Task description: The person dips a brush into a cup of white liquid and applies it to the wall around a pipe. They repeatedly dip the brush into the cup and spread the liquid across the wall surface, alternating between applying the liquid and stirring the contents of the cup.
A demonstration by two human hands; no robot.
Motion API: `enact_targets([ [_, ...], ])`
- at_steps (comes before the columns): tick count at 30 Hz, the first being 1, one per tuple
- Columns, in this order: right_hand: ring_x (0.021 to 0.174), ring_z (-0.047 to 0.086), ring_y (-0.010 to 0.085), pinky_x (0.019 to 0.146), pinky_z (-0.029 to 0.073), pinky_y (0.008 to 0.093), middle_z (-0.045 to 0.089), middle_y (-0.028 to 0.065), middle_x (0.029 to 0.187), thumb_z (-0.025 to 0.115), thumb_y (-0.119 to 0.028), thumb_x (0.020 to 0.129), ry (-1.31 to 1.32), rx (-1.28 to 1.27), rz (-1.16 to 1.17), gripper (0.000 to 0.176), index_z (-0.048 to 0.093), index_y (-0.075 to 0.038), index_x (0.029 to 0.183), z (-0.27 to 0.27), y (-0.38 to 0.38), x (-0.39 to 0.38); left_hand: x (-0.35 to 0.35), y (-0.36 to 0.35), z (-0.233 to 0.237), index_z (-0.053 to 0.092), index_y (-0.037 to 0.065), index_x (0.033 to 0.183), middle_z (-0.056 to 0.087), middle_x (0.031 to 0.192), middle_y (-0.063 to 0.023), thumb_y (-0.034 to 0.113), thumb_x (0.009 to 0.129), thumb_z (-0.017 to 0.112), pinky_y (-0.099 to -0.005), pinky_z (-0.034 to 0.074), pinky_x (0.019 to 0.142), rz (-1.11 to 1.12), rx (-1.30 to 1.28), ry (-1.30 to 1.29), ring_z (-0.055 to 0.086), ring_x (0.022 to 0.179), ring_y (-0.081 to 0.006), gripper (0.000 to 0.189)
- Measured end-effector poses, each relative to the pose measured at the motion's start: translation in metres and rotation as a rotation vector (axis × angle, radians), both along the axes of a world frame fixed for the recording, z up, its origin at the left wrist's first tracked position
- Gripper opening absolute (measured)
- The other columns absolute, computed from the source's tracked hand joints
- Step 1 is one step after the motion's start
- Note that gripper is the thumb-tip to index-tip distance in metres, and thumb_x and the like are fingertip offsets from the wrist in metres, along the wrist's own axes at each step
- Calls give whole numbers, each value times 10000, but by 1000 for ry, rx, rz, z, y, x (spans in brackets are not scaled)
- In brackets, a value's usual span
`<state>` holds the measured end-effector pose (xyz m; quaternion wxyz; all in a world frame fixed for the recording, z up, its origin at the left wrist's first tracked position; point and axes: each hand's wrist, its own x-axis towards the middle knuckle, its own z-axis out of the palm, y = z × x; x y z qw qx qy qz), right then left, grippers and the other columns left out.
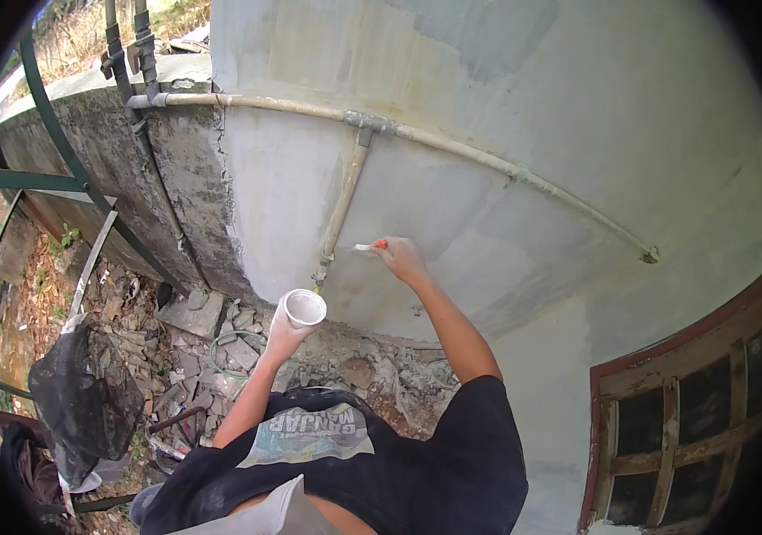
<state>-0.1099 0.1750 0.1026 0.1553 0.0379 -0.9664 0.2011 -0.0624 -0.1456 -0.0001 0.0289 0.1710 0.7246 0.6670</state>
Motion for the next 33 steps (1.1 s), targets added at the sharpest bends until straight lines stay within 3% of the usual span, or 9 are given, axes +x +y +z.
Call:
enact_targets([
  [3, 786, 697, 337, 706, 533, 433, 742, 125, 878, 706, -371, 945, -10, 141, -23, 254, 779, -145, 1034, -1, 10, -8, 4, -1, -1, 535, 18, 1321, 645, 1233, -119, 144, 732, 899, -384, 489, 1027, 29, -18, 2, 627, 1167, -239, 704],
  [5, 792, 699, 340, 695, 530, 434, 739, 125, 876, 702, -380, 948, 21, 163, -69, 261, 777, -146, 1037, 32, 12, -5, 8, 0, -4, 555, 9, 1301, 649, 1228, -172, 228, 731, 906, -408, 497, 998, 53, 0, 16, 636, 1152, -317, 704],
  [9, 883, 706, 340, 727, 534, 442, 743, 107, 923, 679, -386, 965, 51, 215, -116, 266, 768, -143, 1025, 127, 12, 8, 14, 5, 4, 521, 9, 1336, 645, 1257, -145, 192, 747, 894, -398, 485, 1028, 65, -24, -14, 629, 1178, -270, 720],
  [12, 815, 700, 325, 702, 517, 424, 744, 98, 910, 695, -365, 959, 129, 288, -148, 254, 766, -129, 1020, 201, -1, 32, 16, 14, 5, 523, 8, 1333, 649, 1250, -145, 197, 745, 897, -398, 486, 1027, 76, -38, -1, 632, 1171, -270, 721],
  [15, 713, 676, 307, 662, 492, 422, 742, 93, 900, 711, -337, 953, 261, 286, -160, 240, 764, -108, 1005, 231, -5, 49, 20, 24, 5, 527, 9, 1330, 651, 1244, -144, 197, 743, 900, -395, 486, 1025, 79, -49, -9, 635, 1163, -269, 721],
  [18, 635, 642, 297, 624, 465, 425, 737, 89, 866, 718, -311, 951, 531, 287, -96, 223, 763, -94, 978, 216, -21, 69, 26, 31, -8, 534, 11, 1326, 652, 1237, -141, 195, 742, 902, -393, 487, 1021, 84, -8, -17, 636, 1158, -265, 714],
  [22, 734, 693, 308, 705, 518, 425, 751, 99, 887, 711, -322, 951, 169, 13, -58, 229, 774, -104, 982, 134, -29, 51, 41, 33, -8, 540, 13, 1321, 651, 1233, -138, 188, 740, 903, -392, 487, 1021, 105, -24, -35, 633, 1158, -264, 707],
  [28, 884, 710, 353, 754, 536, 445, 752, 136, 935, 696, -377, 952, -93, 62, 71, 285, 775, -109, 1010, -8, -10, -27, 69, 13, -19, 550, 12, 1315, 647, 1229, -138, 193, 731, 911, -389, 486, 1025, 178, -37, -64, 627, 1165, -265, 710],
  [33, 902, 707, 362, 769, 540, 450, 748, 156, 944, 676, -391, 970, -96, 127, 3, 304, 766, -102, 998, -24, -11, -44, 92, -34, -38, 541, -5, 1337, 640, 1243, -185, 219, 729, 890, -416, 476, 1033, 334, -60, -102, 620, 1179, -340, 737],
])
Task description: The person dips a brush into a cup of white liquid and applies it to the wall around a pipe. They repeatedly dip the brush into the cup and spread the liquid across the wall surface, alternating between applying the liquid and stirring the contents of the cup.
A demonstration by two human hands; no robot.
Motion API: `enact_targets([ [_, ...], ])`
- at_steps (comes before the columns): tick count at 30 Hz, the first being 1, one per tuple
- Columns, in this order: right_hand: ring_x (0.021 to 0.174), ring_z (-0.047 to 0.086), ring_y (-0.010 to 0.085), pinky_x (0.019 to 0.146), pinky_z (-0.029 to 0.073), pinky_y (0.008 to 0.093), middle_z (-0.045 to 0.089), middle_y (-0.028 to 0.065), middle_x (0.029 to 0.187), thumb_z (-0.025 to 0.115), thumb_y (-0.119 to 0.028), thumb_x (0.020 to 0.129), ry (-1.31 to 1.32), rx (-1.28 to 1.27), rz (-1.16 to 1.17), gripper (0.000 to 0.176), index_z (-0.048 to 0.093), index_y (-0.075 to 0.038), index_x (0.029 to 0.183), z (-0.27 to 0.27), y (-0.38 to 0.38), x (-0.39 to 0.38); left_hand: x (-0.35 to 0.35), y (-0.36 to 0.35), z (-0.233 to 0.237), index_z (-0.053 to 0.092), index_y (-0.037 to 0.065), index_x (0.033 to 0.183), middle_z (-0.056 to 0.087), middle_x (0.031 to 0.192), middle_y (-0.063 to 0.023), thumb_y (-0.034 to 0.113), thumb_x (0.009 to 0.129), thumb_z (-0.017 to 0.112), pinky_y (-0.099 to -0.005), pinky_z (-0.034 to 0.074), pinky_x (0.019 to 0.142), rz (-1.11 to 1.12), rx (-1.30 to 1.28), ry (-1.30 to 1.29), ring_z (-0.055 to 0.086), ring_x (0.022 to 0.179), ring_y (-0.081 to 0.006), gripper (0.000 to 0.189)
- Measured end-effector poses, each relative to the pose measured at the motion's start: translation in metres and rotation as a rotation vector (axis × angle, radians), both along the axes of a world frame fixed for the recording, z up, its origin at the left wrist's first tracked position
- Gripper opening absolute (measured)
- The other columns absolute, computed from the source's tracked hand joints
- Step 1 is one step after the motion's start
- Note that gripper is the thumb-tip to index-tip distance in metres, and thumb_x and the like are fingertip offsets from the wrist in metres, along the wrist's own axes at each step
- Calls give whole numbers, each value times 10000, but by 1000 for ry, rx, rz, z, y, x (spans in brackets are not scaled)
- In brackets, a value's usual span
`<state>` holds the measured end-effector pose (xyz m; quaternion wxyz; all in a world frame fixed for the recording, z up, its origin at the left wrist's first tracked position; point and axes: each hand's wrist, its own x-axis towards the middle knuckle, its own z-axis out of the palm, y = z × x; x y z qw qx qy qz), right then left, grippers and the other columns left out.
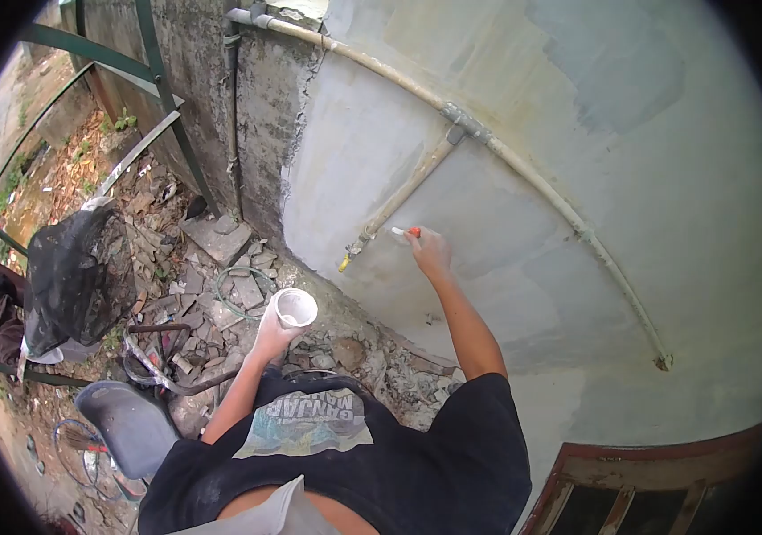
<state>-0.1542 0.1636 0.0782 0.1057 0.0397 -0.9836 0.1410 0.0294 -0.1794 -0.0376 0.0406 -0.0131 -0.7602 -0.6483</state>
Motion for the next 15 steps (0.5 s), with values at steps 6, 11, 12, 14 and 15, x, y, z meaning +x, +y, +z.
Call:
enact_targets([
  [6, 809, 705, 365, 698, 524, 444, 748, 155, 895, 713, -406, 948, 182, 67, 44, 333, 779, -88, 1022, 72, 10, -2, 30, -44, -9, 525, -5, 1352, 653, 1252, -192, 161, 735, 869, -409, 486, 1029, 175, 34, -92, 634, 1182, -320, 726],
  [11, 737, 700, 316, 670, 522, 421, 753, 118, 910, 702, -365, 966, 211, 63, -55, 274, 774, -106, 1022, 155, -10, 41, 25, -56, -16, 524, -10, 1356, 654, 1266, -202, 165, 728, 882, -414, 493, 1020, 187, 27, -115, 640, 1175, -332, 744],
  [12, 682, 679, 285, 648, 514, 403, 751, 111, 903, 718, -339, 958, 252, 35, -70, 251, 773, -103, 1024, 159, -16, 52, 21, -57, -15, 525, -12, 1357, 653, 1272, -204, 167, 725, 885, -413, 491, 1022, 195, 20, -105, 637, 1181, -334, 749],
  [14, 628, 659, 255, 625, 507, 386, 750, 105, 895, 733, -313, 950, 289, 10, -91, 229, 772, -100, 1025, 145, -24, 69, 15, -60, -16, 524, -17, 1362, 650, 1278, -205, 167, 719, 891, -410, 484, 1030, 200, 11, -98, 631, 1192, -334, 764],
  [15, 603, 646, 238, 612, 503, 376, 749, 101, 893, 744, -292, 942, 292, -30, -44, 213, 771, -98, 1025, 122, -24, 74, 12, -61, -17, 524, -17, 1362, 650, 1278, -205, 167, 719, 891, -410, 484, 1030, 193, 12, -100, 631, 1192, -334, 764],
])
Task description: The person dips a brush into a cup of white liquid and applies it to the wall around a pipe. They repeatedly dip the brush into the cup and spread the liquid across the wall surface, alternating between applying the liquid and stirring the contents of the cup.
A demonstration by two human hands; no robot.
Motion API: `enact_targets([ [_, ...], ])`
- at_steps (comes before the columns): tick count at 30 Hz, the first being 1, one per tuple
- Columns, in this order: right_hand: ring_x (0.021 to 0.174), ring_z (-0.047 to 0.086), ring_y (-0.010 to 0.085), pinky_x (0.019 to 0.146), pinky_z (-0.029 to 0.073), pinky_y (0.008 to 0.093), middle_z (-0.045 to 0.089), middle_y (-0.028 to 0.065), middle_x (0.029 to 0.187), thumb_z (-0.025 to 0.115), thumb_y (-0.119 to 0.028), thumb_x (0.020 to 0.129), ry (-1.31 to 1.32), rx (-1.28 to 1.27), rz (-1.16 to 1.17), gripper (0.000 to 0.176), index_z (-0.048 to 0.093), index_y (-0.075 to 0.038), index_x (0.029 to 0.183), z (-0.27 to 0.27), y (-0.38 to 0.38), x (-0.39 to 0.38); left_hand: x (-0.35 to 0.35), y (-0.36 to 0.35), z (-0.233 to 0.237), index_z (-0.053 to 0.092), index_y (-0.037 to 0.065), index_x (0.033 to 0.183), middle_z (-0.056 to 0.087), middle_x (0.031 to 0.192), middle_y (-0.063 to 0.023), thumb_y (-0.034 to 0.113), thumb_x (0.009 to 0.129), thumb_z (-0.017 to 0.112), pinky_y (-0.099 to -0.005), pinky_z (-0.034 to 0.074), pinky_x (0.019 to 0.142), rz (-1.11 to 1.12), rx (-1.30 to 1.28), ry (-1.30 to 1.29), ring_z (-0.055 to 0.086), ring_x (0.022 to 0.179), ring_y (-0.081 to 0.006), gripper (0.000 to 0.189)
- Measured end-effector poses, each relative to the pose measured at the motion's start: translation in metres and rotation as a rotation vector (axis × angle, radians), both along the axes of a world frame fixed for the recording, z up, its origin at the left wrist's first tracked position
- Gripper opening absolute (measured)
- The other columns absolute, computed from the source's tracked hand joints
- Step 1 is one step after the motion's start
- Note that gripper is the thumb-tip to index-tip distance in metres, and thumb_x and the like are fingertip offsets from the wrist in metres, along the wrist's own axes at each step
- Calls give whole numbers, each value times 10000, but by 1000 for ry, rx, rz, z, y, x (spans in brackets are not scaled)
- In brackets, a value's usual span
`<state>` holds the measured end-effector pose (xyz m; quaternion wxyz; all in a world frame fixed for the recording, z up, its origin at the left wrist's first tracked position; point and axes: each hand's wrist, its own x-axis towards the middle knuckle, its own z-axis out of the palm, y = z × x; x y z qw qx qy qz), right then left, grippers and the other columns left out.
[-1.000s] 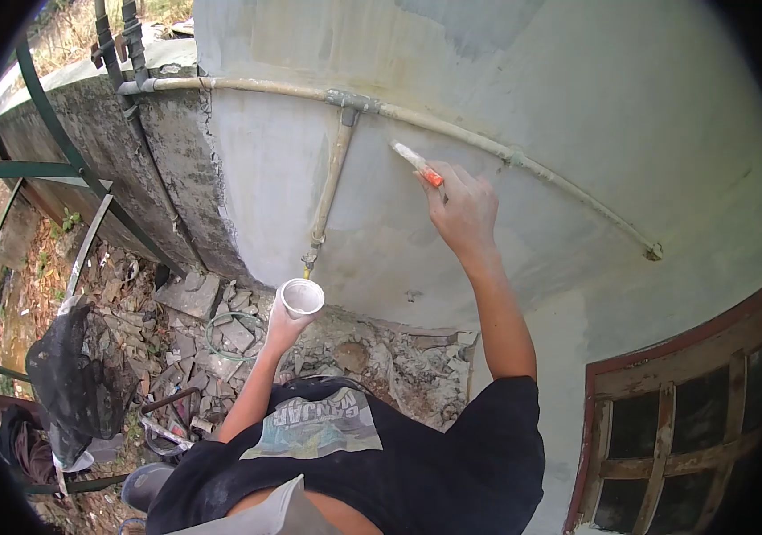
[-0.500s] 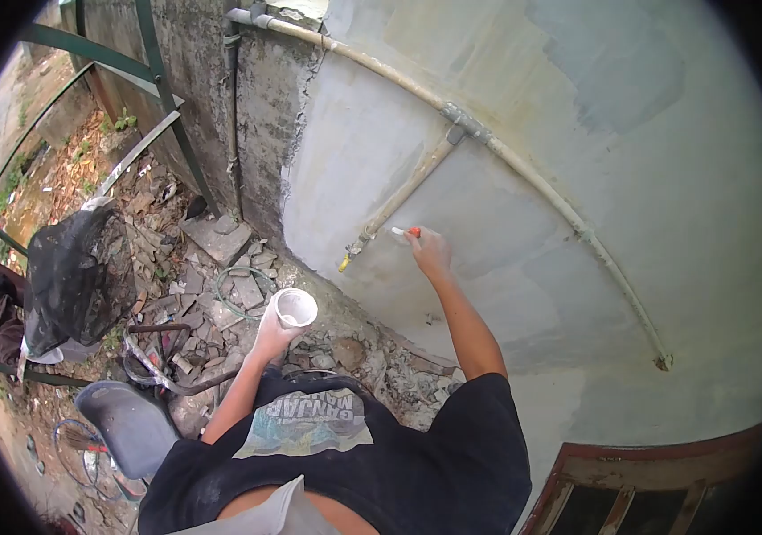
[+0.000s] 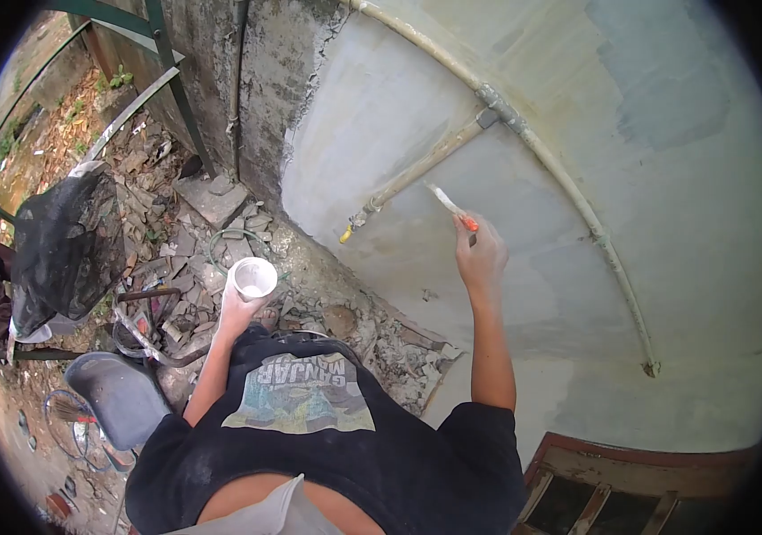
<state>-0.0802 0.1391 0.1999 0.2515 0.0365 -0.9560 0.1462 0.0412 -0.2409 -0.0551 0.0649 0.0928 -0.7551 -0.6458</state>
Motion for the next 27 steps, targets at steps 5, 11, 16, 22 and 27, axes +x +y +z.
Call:
enact_targets([
  [5, 720, 685, 309, 658, 521, 420, 747, 106, 925, 706, -340, 962, -294, -54, 49, 227, 761, -131, 1032, -128, -4, -18, -20, -11, 10, 520, -16, 1373, 646, 1281, -203, 167, 718, 893, -409, 481, 1032, -73, -3, -17, 628, 1195, -326, 776],
  [11, 855, 689, 388, 705, 536, 456, 740, 147, 942, 707, -336, 962, -290, 107, -8, 248, 751, -101, 1029, -193, 18, -54, -32, -29, 13, 522, -30, 1372, 647, 1274, -212, 209, 737, 889, -417, 485, 1023, -144, -112, -8, 629, 1191, -337, 772],
  [16, 744, 699, 341, 651, 523, 449, 738, 91, 903, 678, -339, 983, -126, 180, 15, 227, 739, -130, 1047, -142, 25, -42, -38, -36, 3, 521, -35, 1380, 637, 1294, -219, 234, 742, 888, -420, 477, 1035, -147, -53, -27, 616, 1212, -348, 783],
  [22, 650, 693, 263, 632, 516, 421, 745, 90, 877, 742, -306, 943, -41, 112, -50, 220, 750, -100, 1021, -53, 11, -3, -43, -30, -1, 518, -23, 1394, 626, 1321, -217, 227, 746, 873, -421, 460, 1061, -186, -88, -29, 598, 1244, -356, 779],
  [27, 642, 671, 278, 600, 517, 376, 741, 127, 879, 755, -292, 941, -184, 68, -32, 247, 763, -59, 1024, -106, 0, 0, -47, -27, 5, 528, -20, 1382, 626, 1313, -219, 224, 753, 863, -421, 459, 1065, -222, -81, -19, 597, 1241, -359, 753],
])
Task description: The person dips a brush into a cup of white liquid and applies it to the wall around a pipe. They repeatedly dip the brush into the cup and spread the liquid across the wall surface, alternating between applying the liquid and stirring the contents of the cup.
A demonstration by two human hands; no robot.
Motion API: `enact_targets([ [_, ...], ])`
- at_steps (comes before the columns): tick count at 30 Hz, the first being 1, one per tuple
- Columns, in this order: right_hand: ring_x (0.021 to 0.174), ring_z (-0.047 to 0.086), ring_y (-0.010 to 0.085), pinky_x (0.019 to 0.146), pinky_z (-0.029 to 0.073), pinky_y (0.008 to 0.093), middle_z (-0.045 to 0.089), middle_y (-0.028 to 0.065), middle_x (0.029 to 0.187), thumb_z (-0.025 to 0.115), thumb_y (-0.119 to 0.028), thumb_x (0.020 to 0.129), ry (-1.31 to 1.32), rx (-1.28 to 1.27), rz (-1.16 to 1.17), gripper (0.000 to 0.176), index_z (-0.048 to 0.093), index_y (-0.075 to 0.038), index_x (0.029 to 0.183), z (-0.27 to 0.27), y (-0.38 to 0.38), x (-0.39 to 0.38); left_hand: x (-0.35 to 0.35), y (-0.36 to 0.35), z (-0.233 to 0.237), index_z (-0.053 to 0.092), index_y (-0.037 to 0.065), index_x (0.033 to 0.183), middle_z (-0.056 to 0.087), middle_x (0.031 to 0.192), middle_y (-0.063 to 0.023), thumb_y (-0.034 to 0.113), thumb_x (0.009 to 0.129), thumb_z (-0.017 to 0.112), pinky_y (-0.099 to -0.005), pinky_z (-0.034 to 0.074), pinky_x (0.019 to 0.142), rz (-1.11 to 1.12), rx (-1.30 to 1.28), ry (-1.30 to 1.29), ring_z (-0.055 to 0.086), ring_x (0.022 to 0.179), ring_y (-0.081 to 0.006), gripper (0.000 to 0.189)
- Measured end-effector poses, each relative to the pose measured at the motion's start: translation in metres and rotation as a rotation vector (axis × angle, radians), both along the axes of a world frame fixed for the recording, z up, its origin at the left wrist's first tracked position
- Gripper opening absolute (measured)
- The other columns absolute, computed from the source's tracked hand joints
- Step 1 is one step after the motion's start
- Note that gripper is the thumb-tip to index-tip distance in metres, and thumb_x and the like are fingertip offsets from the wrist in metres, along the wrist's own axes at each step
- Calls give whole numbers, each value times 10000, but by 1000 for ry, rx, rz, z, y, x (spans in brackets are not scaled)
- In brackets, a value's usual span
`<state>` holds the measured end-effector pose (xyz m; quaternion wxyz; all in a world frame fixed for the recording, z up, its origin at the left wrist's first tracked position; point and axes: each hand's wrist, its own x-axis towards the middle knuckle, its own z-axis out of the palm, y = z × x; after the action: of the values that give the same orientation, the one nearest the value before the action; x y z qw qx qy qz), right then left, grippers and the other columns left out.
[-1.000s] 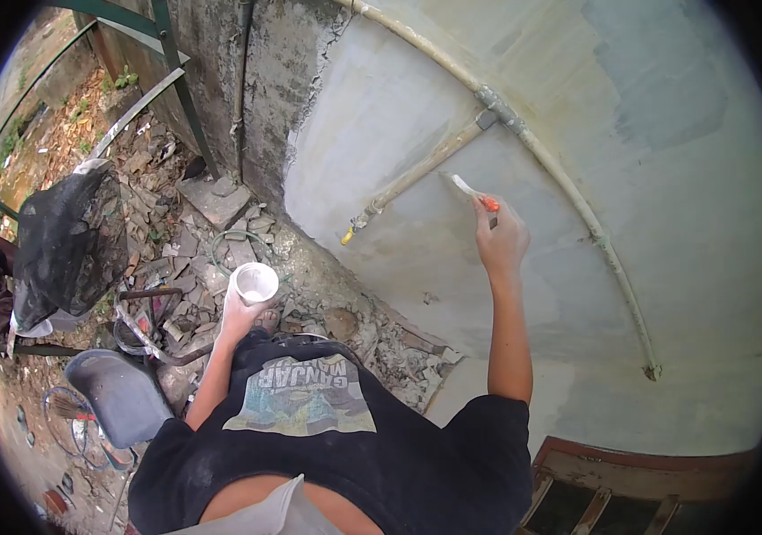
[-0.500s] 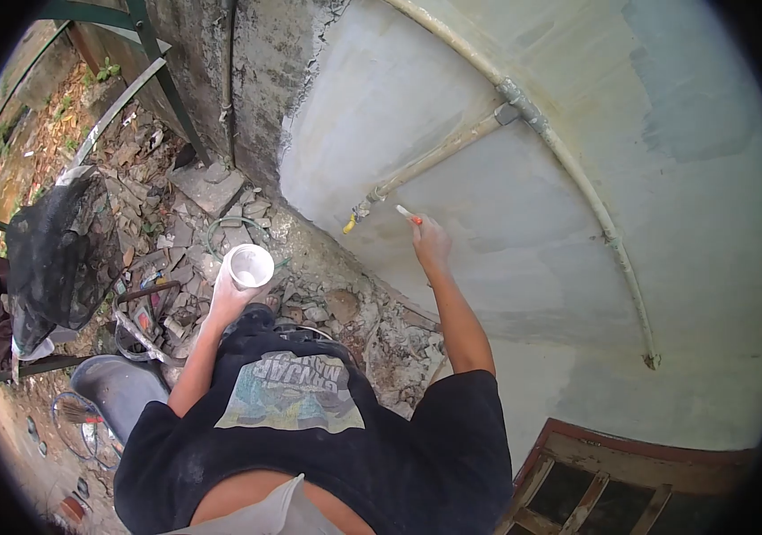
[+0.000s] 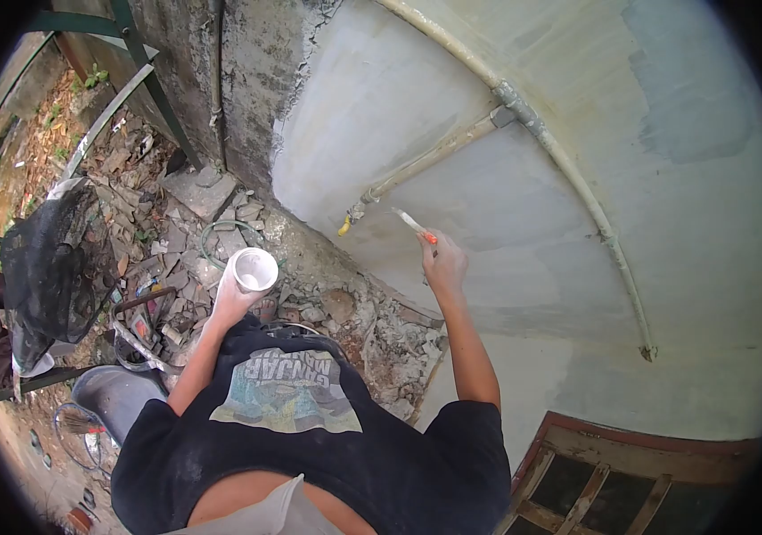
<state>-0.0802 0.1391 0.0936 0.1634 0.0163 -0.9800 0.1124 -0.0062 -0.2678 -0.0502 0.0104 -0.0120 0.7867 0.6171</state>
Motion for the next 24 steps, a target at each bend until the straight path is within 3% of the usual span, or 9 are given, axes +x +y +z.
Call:
enact_targets([
  [2, 727, 709, 300, 714, 540, 427, 750, 99, 935, 705, -334, 967, -72, -52, -20, 247, 747, -107, 1053, -34, -3, -16, -2, -1, 3, 538, -21, 1368, 627, 1304, -219, 225, 751, 864, -422, 459, 1065, -13, 2, 7, 598, 1234, -359, 740],
  [8, 905, 710, 356, 744, 547, 460, 753, 108, 1008, 679, -336, 981, -33, -31, -4, 254, 745, -113, 1082, -74, -5, -49, 7, -11, 17, 546, -26, 1346, 645, 1264, -206, 220, 741, 872, -414, 475, 1038, 27, 3, 5, 620, 1199, -341, 730],
  [11, 880, 702, 392, 747, 536, 467, 747, 155, 951, 705, -334, 961, 35, -90, -21, 256, 767, -97, 1036, -67, -9, -57, 14, -16, 10, 545, -27, 1342, 651, 1256, -201, 215, 734, 876, -407, 481, 1029, 52, -14, 15, 629, 1189, -331, 733],
  [20, 817, 718, 337, 692, 545, 431, 758, 111, 954, 719, -303, 956, 174, -115, -13, 222, 757, -100, 1036, 26, -16, -23, 19, -18, 5, 535, -22, 1351, 649, 1261, -208, 222, 735, 885, -416, 480, 1031, 50, -8, 11, 628, 1187, -342, 750],
  [24, 824, 717, 338, 704, 544, 441, 753, 106, 943, 691, -329, 968, 49, -69, 36, 229, 758, -119, 1028, -4, -16, -15, 8, -10, -4, 525, -13, 1357, 631, 1279, -211, 211, 739, 881, -426, 470, 1045, -27, -14, 73, 611, 1207, -353, 748],
])
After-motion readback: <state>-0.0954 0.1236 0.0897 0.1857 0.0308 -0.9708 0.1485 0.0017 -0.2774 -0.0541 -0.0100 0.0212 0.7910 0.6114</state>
